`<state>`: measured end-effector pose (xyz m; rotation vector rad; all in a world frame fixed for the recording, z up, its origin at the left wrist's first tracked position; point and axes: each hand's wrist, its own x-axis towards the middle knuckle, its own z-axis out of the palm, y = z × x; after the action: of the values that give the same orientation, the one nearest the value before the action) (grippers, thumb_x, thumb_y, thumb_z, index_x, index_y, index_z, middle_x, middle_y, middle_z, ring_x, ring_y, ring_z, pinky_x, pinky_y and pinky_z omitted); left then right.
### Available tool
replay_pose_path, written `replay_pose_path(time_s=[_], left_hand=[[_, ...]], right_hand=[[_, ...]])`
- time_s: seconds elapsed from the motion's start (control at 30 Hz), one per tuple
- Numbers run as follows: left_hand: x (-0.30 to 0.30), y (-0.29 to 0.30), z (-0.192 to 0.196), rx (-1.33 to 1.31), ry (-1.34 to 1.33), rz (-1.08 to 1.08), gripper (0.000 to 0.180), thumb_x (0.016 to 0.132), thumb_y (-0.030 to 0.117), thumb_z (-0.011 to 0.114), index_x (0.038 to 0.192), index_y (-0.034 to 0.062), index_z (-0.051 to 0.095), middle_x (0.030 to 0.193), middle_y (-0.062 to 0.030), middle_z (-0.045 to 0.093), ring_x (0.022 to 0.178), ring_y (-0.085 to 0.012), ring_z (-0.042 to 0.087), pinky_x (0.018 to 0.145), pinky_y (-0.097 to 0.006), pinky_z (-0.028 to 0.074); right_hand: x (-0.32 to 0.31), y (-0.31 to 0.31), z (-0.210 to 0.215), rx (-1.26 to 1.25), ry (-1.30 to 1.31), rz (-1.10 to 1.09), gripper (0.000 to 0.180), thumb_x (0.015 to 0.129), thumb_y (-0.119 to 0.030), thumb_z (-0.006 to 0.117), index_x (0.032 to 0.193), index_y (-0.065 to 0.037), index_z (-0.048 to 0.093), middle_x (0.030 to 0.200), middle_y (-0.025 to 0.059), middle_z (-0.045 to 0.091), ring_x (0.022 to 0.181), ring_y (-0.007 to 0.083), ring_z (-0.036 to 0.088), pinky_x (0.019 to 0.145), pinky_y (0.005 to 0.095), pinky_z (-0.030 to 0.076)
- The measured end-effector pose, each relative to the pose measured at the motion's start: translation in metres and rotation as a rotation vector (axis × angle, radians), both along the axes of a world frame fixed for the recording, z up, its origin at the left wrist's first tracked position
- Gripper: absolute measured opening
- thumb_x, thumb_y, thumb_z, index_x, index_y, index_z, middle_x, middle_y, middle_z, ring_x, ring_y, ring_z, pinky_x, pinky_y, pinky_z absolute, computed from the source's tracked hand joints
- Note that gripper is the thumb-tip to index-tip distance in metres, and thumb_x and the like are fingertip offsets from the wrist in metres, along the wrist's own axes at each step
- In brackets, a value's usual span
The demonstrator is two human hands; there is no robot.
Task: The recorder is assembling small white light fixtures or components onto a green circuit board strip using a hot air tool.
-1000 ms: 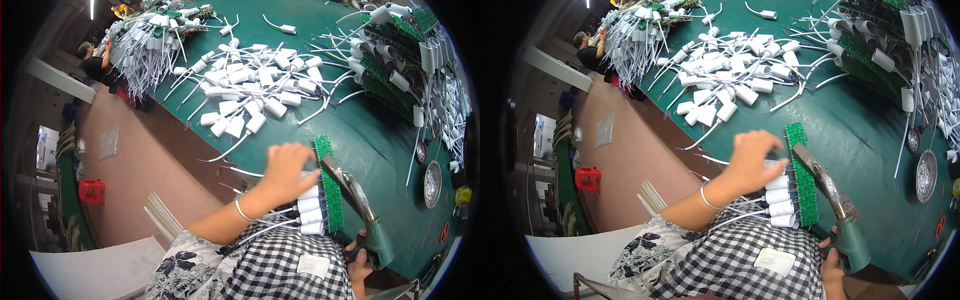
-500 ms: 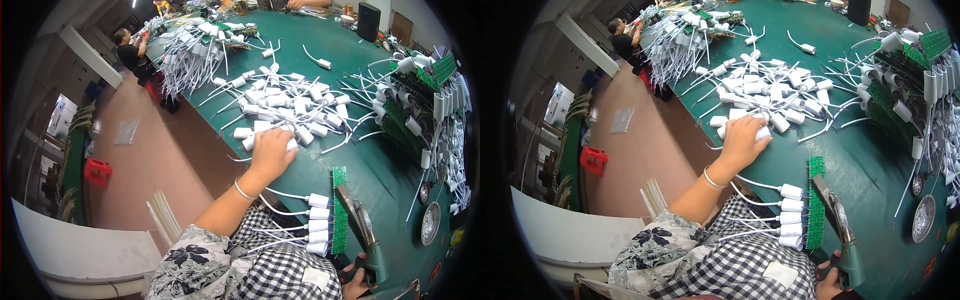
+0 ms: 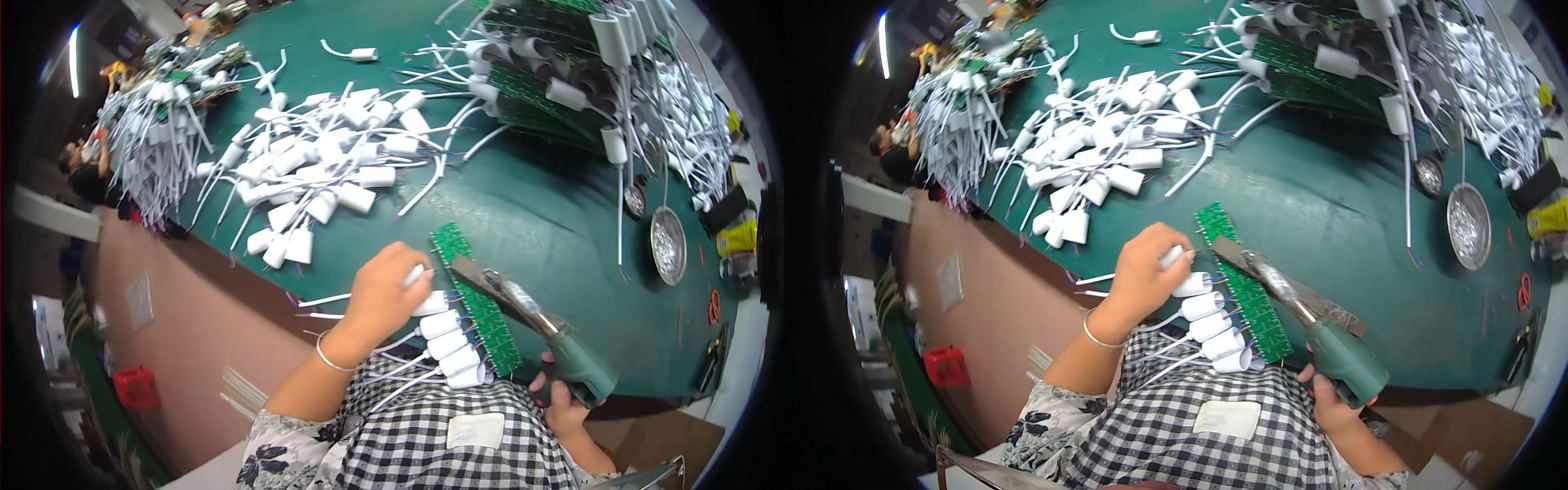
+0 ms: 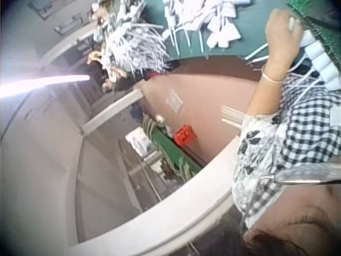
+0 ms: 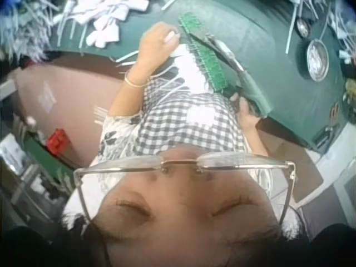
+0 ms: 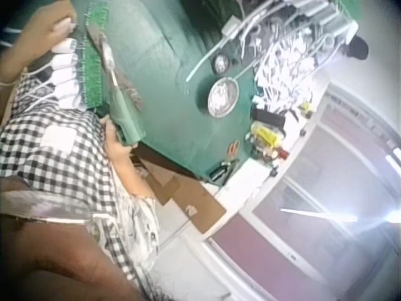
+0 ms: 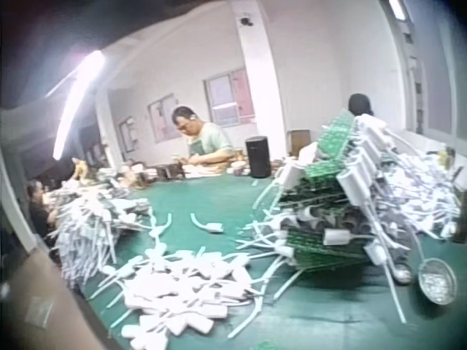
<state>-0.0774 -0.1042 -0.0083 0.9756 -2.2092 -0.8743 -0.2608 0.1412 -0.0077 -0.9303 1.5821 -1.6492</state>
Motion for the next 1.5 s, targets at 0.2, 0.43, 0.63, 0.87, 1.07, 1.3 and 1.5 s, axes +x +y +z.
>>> replay_pose_path(time_s=[0.2,0.43,0.63,0.87,1.07,1.3,1.5], left_hand=[[-0.011,-0.003,0.002,-0.040,-0.070,-0.058,0.007,0.074,0.008,0.068,0.077,0.0050,0.062,0.077,-0.0082,0.059,0.076,-0.0266,0.056,0.072,-0.037,0.044],[-0.010,-0.003,0.004,0.000,-0.141,-0.086,0.007,0.074,0.010,0.068,0.076,0.0062,0.063,0.077,-0.0080,0.058,0.075,-0.0285,0.053,0.073,-0.038,0.042],[-0.010,-0.008,0.003,-0.045,-0.167,-0.121,0.006,0.075,0.010,0.067,0.078,0.0059,0.063,0.076,-0.0084,0.057,0.074,-0.0285,0.051,0.072,-0.038,0.041],[-0.006,-0.001,0.002,-0.001,-0.066,-0.071,0.010,0.073,0.009,0.068,0.080,0.0050,0.062,0.079,-0.0082,0.058,0.077,-0.0282,0.052,0.071,-0.037,0.043],[-0.006,-0.005,0.003,0.004,-0.090,-0.108,0.013,0.072,0.010,0.069,0.081,0.0047,0.061,0.081,-0.0096,0.057,0.078,-0.0290,0.053,0.072,-0.038,0.043],[-0.001,-0.017,0.007,0.020,-0.211,-0.240,0.010,0.071,0.007,0.064,0.079,0.0048,0.058,0.082,-0.0105,0.054,0.082,-0.0300,0.052,0.073,-0.039,0.043],[-0.002,-0.015,0.005,0.064,-0.058,-0.215,0.007,0.075,0.007,0.065,0.079,0.0054,0.059,0.083,-0.0083,0.055,0.083,-0.0280,0.051,0.078,-0.038,0.040]], right_hand=[[0.001,-0.006,0.005,-0.025,-0.075,0.037,0.035,0.090,-0.010,0.058,0.119,0.006,0.050,0.095,0.0149,0.063,0.070,0.0195,0.062,0.063,0.0310,0.051],[-0.008,0.002,0.008,0.079,0.053,0.114,0.042,0.090,-0.019,0.062,0.122,0.005,0.048,0.094,0.0146,0.063,0.072,0.0195,0.063,0.066,0.0335,0.052],[-0.003,-0.042,0.016,-0.081,-0.498,-0.007,0.049,0.093,-0.027,0.056,0.127,0.005,0.043,0.115,0.0177,0.056,0.081,0.0238,0.065,0.090,0.0466,0.050],[-0.003,-0.082,0.010,-0.106,-0.646,0.005,0.057,0.091,-0.026,0.057,0.138,-0.002,0.036,0.131,0.0195,0.048,0.121,0.0324,0.051,0.101,0.0520,0.043],[-0.002,-0.087,0.009,-0.108,-0.625,-0.047,0.063,0.090,-0.029,0.060,0.140,-0.003,0.033,0.138,0.0201,0.042,0.123,0.0359,0.049,0.101,0.0519,0.042],[0.000,-0.084,0.012,-0.128,-0.655,-0.050,0.064,0.090,-0.027,0.060,0.141,-0.002,0.031,0.138,0.0208,0.042,0.121,0.0360,0.051,0.098,0.0505,0.047],[-0.005,-0.070,0.014,-0.121,-0.649,-0.044,0.062,0.090,-0.026,0.056,0.140,0.000,0.030,0.135,0.0232,0.043,0.105,0.0340,0.062,0.084,0.0471,0.057]])
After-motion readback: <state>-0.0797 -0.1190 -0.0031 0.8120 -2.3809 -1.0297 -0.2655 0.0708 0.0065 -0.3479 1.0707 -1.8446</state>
